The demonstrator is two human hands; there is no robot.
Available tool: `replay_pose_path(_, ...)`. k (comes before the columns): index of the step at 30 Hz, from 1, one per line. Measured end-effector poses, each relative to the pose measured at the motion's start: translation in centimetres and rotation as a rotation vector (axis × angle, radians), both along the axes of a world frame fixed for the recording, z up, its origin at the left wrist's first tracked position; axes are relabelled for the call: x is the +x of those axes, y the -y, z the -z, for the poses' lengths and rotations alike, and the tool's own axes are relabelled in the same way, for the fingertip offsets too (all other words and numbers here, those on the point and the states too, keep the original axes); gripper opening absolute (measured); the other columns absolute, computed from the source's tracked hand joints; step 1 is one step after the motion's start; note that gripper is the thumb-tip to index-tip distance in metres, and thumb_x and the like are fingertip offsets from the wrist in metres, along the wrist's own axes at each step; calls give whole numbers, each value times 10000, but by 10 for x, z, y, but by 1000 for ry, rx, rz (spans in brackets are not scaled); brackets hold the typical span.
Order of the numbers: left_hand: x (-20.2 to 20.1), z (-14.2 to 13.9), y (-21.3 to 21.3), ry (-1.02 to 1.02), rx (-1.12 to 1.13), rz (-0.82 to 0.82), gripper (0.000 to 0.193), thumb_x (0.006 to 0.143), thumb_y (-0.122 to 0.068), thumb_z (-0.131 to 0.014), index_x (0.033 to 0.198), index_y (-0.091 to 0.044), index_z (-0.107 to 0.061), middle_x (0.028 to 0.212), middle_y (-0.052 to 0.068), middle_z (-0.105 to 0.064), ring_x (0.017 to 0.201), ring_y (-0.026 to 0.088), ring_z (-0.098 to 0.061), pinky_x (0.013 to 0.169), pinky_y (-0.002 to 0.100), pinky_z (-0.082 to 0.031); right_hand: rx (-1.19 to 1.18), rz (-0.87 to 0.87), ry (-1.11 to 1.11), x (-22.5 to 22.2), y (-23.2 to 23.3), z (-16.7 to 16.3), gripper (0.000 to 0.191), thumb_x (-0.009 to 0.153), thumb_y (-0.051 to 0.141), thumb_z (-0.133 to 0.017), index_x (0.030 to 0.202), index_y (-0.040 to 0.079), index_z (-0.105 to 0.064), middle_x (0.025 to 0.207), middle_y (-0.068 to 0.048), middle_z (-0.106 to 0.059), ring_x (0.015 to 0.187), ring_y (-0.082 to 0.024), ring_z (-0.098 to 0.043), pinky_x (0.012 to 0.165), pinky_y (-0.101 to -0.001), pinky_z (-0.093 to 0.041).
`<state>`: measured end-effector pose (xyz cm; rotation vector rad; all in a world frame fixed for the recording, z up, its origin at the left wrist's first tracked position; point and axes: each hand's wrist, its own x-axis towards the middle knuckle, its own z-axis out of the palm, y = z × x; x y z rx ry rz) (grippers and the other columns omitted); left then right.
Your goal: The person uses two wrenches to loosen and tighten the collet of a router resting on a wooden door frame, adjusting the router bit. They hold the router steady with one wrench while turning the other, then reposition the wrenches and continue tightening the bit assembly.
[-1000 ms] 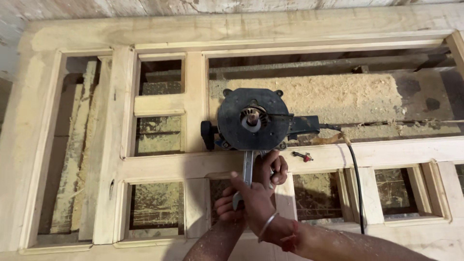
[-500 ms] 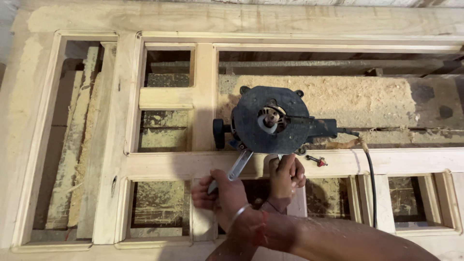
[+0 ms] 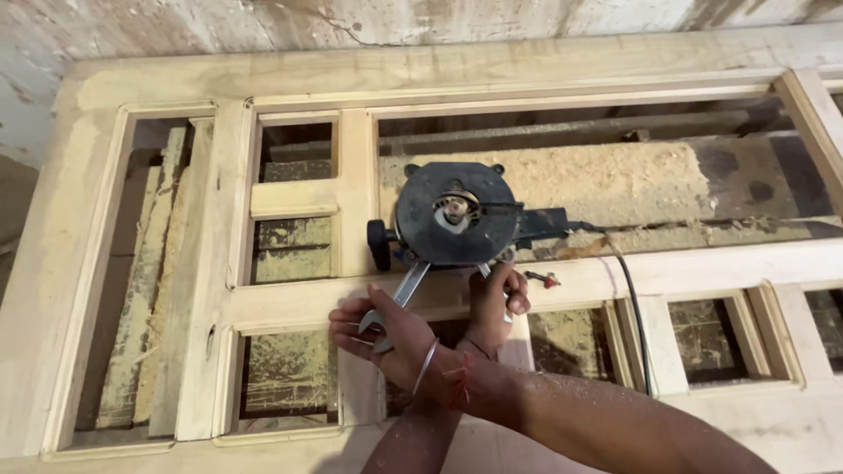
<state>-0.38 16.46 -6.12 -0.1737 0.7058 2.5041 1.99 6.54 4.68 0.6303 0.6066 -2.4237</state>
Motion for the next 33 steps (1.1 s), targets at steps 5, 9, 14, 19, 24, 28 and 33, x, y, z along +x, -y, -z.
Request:
replay_pose_path(5, -11, -2, 1, 66, -93, 73, 404, 968, -293, -740, 738, -33, -533, 671, 122, -591, 418, 121, -424, 417, 278, -331, -934, -167, -252, 31, -10, 0, 441, 1177, 453, -489, 1064, 34, -569, 1062, -93, -609, 1021, -214, -648, 1055, -354, -591)
replay_pose_path(9, -16, 4, 2, 29, -36, 81, 362, 987, -311, -727, 783, -59, -565, 712, 119, -616, 411, 107, -404, 419, 262, -329, -192, -174, -51, 46, -9, -9, 438, 1080, 376, -468, 1209, -23, -595, 1048, -93, -646, 913, -185, -668, 839, -324, -593)
replay_pose_path(14, -15, 6, 26, -83, -6, 78, 266, 1009, -285, -618, 927, -32, -616, 801, 96, -634, 507, 105, -470, 480, 272, -394, -434, -304, -138, 83, -52, -31, 672, 1101, 592, -390, 1236, -21, -628, 773, -57, -596, 633, -132, -514, 506, -236, -451)
replay_pose_path(19, -5, -12, 52, -66, -27, -23, 263, 1023, -191, -565, 1152, 25, -641, 870, 91, -645, 629, 119, -535, 591, 274, -463, -116, -422, 54, 125, -133, -40, 740, 1007, 663, -272, 1035, 57, -695, 591, -26, -485, 466, -121, -416, 386, -249, -308)
replay_pose_path(24, 5, -38, 89, -133, -313, -16, 336, 1018, -232, -566, 1254, -12, -660, 765, 73, -589, 582, 127, -566, 489, 258, -452, 814, -559, -209, 134, -208, -4, 760, 1017, 676, -307, 832, 11, -623, 532, -7, -471, 413, -152, -388, 371, -328, -317)
replay_pose_path(28, -1, -49, 106, -155, -494, -33, 306, 994, -253, -607, 1213, -50, -672, 773, 41, -636, 531, 95, -535, 413, 225, -376, 1802, -663, -375, 118, -246, 21, 730, 999, 723, -338, 836, 141, -748, 508, 14, -362, 438, -130, -360, 408, -332, -331)
replay_pose_path(33, -9, -47, 117, -119, -478, -76, 216, 987, -201, -662, 1084, -10, -685, 732, 46, -625, 499, 101, -528, 400, 242, -375, 2044, -597, -364, 100, -245, 17, 637, 953, 680, -491, 904, 115, -783, 509, -70, -581, 449, -186, -541, 481, -377, -446)
